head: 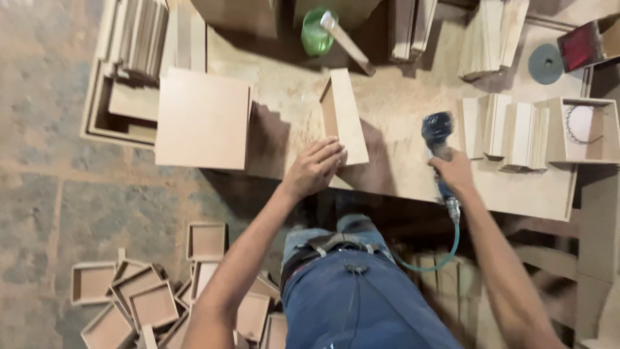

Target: The person assembles small wooden boxes by applying glue to wooden pieces and joining them with a pneumatic nail gun. They repeatedly pick up pieces, align them, fasten them, and place completed boxes into a pile on the floor.

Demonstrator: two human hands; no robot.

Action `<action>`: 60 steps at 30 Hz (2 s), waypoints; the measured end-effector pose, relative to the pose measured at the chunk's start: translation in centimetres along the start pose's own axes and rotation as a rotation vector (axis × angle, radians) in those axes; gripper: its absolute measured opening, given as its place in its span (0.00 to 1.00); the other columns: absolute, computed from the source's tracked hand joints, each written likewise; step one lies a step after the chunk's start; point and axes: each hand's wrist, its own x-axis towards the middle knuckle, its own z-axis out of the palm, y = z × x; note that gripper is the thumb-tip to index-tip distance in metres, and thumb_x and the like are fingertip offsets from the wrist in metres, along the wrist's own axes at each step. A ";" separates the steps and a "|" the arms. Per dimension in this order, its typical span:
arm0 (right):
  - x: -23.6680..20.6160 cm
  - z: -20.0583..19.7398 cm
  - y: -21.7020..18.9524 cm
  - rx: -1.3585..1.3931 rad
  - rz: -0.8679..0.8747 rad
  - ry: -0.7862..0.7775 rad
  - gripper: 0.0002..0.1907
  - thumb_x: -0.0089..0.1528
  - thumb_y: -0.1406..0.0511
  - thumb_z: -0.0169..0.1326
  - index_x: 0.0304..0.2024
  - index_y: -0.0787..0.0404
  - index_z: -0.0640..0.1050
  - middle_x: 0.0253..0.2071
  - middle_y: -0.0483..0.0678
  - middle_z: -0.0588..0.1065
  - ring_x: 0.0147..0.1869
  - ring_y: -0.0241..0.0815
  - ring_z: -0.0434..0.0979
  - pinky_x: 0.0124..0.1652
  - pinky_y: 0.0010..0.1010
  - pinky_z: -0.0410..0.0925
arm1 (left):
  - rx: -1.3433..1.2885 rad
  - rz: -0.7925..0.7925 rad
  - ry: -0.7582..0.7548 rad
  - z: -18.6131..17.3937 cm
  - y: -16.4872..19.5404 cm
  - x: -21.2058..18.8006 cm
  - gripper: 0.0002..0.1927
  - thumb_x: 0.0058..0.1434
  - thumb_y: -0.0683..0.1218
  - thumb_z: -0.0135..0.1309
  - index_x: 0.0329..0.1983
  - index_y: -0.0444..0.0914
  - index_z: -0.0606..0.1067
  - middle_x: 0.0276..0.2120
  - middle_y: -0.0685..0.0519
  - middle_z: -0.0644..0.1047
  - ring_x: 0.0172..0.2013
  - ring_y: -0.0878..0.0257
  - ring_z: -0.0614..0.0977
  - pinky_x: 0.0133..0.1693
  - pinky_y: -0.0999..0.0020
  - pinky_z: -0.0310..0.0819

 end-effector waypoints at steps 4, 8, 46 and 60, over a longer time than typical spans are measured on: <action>-7.1 -2.2 -4.3 -0.169 0.018 -0.165 0.07 0.57 0.68 0.61 0.32 0.68 0.78 0.22 0.49 0.75 0.23 0.38 0.73 0.25 0.33 0.66 | 0.010 0.014 -0.037 -0.1 -0.8 -0.2 0.18 0.52 0.33 0.55 0.48 0.31 0.79 0.51 0.47 0.78 0.58 0.50 0.78 0.57 0.56 0.73; -12.1 -0.8 -8.0 -0.267 -0.048 -0.305 0.14 0.55 0.64 0.65 0.34 0.70 0.78 0.27 0.48 0.76 0.30 0.36 0.73 0.32 0.33 0.68 | 0.015 0.027 -0.057 0.2 -1.2 -0.3 0.15 0.51 0.35 0.56 0.44 0.32 0.79 0.49 0.49 0.79 0.56 0.52 0.78 0.55 0.56 0.72; -12.5 0.4 -12.9 -0.581 0.004 -0.399 0.22 0.54 0.62 0.62 0.48 0.69 0.77 0.33 0.56 0.82 0.37 0.44 0.80 0.40 0.37 0.73 | 0.036 -0.056 0.009 0.9 -1.3 -0.6 0.09 0.58 0.41 0.59 0.42 0.38 0.81 0.47 0.56 0.80 0.52 0.54 0.77 0.52 0.59 0.72; -12.4 0.4 -13.2 -0.634 0.046 -0.385 0.21 0.57 0.61 0.63 0.48 0.67 0.78 0.33 0.56 0.81 0.36 0.45 0.81 0.41 0.38 0.73 | 0.051 -0.047 0.022 0.8 -1.2 -0.4 0.08 0.58 0.40 0.60 0.41 0.37 0.80 0.47 0.56 0.80 0.51 0.54 0.77 0.51 0.58 0.72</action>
